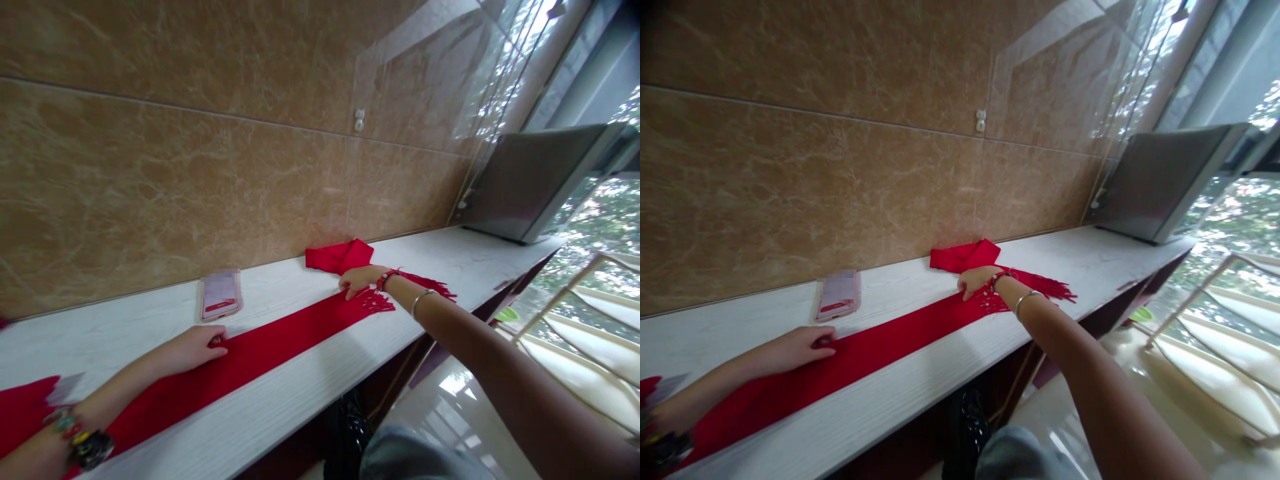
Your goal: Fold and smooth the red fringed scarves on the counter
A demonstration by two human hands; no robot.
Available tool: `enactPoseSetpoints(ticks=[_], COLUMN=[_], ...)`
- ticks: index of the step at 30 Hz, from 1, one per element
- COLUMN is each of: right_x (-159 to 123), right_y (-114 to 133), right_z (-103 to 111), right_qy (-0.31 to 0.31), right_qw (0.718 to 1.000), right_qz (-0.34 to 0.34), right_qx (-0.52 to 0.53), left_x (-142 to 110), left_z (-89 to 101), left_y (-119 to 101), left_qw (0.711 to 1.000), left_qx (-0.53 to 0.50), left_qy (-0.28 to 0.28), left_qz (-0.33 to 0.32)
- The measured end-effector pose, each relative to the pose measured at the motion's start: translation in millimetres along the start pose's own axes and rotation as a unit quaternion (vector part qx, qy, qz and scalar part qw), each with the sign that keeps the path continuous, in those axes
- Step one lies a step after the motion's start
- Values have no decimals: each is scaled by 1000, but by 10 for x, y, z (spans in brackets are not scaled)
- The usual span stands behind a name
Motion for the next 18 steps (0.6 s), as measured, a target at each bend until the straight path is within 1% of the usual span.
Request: enactPoseSetpoints(ticks=[2, 5, 8, 11, 14, 16, 17, 18], right_x=[-68, -192, -340, -505, -682, -793, -843, -896], right_y=[8, 12, -64, -228, -456, -640, -739, -856], right_z=[-2, 40, 126, 244, 409, 492, 507, 525], right_qy=[-1, -26, -63, -90, -111, -104, -91, -87], right_qw=[1000, 997, 993, 990, 989, 990, 991, 991], right_qz=[23, 51, 48, 20, -11, -32, -45, -68], right_qx=[12, 45, 91, 109, 98, 92, 90, 82], left_x=[21, 64, 146, 274, 438, 565, 632, 703], left_z=[6, 9, 0, -35, -44, -51, -60, -69], left_y=[-1, -29, -67, -147, -298, -447, -536, -630], left_qw=[1000, 1000, 1000, 999, 999, 998, 998, 998], left_qx=[-10, -15, -8, -7, -16, -30, -38, -46], left_qy=[8, 19, 13, 4, -20, -26, -25, -24], left_qz=[3, 0, -13, -34, -40, -40, -43, -47])
Point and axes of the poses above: each hand's wrist, its own x-axis towards the middle knuckle, its own z-axis out of the back of the hand, y = z × x, the point moved 8 cm from there along x, towards the middle knuckle, and after that the axes turned 8 degrees about -x, right-handed, at the moved point
